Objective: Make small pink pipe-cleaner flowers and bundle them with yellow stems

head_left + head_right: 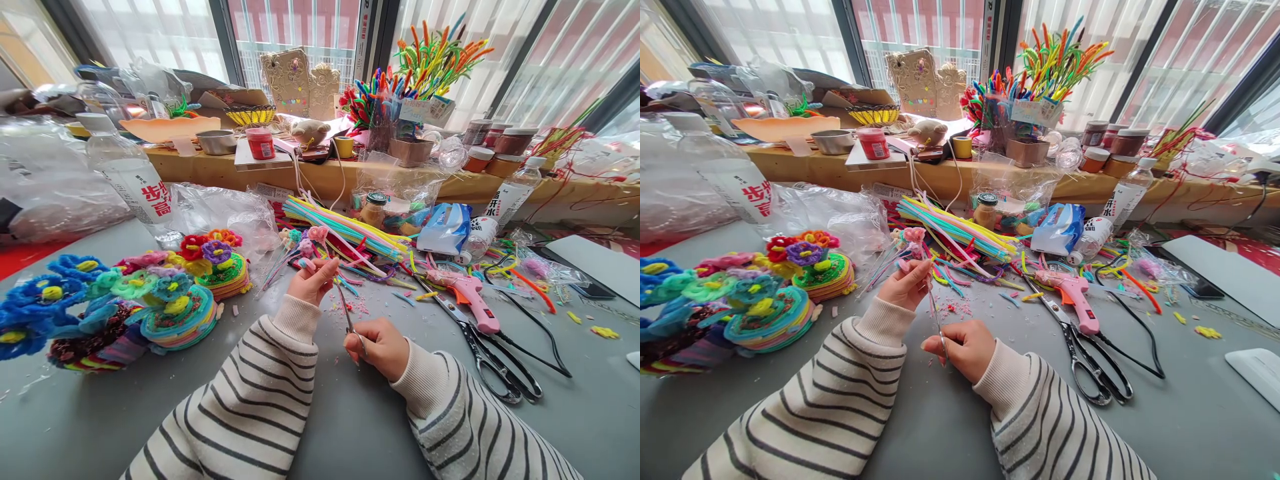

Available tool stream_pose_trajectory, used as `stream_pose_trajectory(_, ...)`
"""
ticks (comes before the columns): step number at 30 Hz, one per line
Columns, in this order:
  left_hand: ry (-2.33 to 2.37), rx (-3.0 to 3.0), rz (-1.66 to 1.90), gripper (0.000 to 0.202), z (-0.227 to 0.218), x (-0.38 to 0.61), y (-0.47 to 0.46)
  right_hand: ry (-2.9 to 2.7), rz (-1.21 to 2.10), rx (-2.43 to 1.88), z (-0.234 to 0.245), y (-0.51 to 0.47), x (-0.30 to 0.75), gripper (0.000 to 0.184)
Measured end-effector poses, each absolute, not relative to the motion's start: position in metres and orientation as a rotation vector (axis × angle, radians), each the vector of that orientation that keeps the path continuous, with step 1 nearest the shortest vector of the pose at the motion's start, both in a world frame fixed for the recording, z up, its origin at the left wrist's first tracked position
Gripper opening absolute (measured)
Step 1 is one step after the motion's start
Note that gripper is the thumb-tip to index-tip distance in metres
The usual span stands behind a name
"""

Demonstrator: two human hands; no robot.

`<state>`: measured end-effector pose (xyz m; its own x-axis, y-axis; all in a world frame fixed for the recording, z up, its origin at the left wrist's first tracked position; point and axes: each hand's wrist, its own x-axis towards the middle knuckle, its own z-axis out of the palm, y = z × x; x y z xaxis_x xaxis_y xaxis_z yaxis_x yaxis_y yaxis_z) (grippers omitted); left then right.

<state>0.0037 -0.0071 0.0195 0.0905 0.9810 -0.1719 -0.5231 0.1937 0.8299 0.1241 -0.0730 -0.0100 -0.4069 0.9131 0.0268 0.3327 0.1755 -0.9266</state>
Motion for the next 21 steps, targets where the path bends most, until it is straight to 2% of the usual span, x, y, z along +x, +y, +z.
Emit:
stream_pose_trajectory(17, 0.851, 0.65, 1.322, 0.026, 0.0199, 0.0008, -0.0052, -1.611, 1.103, -1.284, -0.0151, -0.0677, 0.1282, 0.057)
stream_pose_trajectory(21, 0.869, 0.687, 1.257, 0.025, 0.0196, 0.002, -0.0063, -1.448, 1.127, -1.258, -0.0162, -0.0655, 0.1308, 0.05)
